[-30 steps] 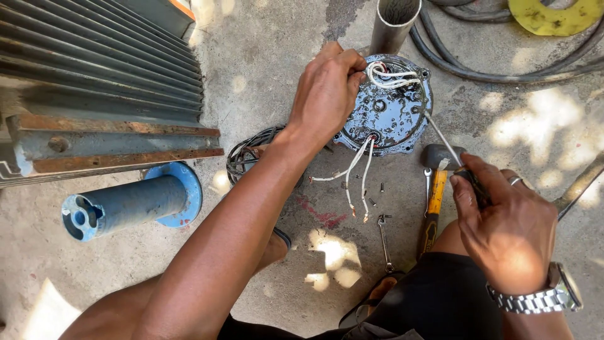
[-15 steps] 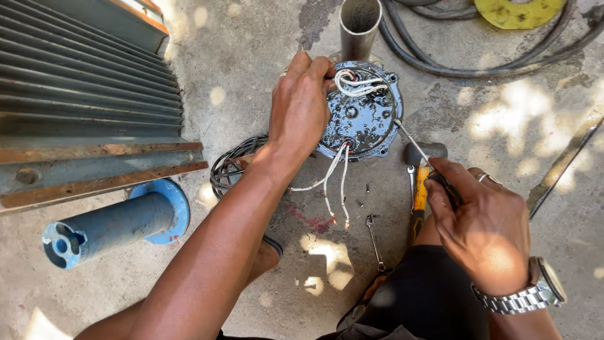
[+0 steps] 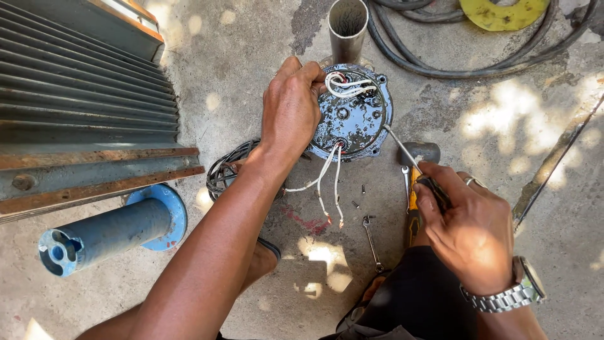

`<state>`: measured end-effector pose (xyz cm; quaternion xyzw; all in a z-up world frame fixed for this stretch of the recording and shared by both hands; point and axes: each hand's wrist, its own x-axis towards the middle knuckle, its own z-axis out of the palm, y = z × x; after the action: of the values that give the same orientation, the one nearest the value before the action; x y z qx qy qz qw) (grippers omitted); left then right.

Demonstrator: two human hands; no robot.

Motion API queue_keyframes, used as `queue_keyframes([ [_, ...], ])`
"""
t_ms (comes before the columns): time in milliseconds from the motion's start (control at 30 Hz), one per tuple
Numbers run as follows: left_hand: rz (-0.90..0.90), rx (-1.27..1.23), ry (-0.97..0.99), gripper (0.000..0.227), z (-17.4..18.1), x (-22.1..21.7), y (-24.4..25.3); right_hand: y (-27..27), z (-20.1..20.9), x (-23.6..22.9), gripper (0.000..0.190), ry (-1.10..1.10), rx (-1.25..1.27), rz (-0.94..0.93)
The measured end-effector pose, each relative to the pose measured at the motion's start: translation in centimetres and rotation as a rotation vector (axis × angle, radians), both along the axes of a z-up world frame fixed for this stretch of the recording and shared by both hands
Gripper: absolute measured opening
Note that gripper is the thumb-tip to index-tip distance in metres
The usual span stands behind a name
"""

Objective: The person sits on the ground repairing an electric water pump. They lift off the pump's motor housing, disconnect the wired lead connectors between the pump body and the end bell, then use a screwdriver to unscrew the end-bell cover and handle the loose wires.

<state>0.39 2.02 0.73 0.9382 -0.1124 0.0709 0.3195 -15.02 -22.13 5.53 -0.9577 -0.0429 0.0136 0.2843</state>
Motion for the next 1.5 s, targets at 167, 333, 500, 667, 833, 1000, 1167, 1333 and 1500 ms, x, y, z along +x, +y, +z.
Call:
queue_keyframes([
  [167, 0.03, -0.015, 0.01, 0.011, 0.3, -0.2, 0.1, 0.9, 0.6, -1.0, 0.03, -0.03, -0.122, -0.057],
  [333, 0.021, 0.011, 0.003, 0.011, -0.8, 0.2, 0.0, 2.6, 0.0, 0.9, 0.025, -0.109, 0.04, 0.069],
  [500, 0.002, 0.018, 0.025, 0.016, -1.4, 0.6, 0.1, 4.3, 0.5, 3.0, 0.031, -0.055, 0.003, 0.069],
  [667, 0.001, 0.064, 0.052, 0.019, -1.1, 0.8, 0.1, 4.8, 6.5, 6.6, 0.018, 0.327, -0.454, 0.206],
  [833, 0.021, 0.03, 0.052, 0.015, 0.0, -0.1, 0.0, 3.0, 6.8, 10.5, 0.025, 0.078, -0.683, 0.321],
  [1000, 0.025, 0.003, 0.159, 0.047, 1.6, -1.8, 1.0, 0.1, 3.7, 11.3, 0.025, -0.175, -0.408, 0.5],
  [1167, -0.146, -0.022, 0.151, 0.011, 2.7, -3.5, 1.7, -0.3, 2.6, 9.6, 0.02, -0.232, -0.442, 0.321],
  [1333, -0.099, -0.034, 0.06, 0.024, 1.2, -3.7, 2.1, 0.9, 3.2, 9.8, 0.032, -0.313, -0.573, 0.344],
  [1500, -0.012, 0.057, -0.051, 0.011, 1.2, -4.5, 1.7, -2.1, 2.3, 7.6, 0.019, -0.306, -0.402, 0.28],
])
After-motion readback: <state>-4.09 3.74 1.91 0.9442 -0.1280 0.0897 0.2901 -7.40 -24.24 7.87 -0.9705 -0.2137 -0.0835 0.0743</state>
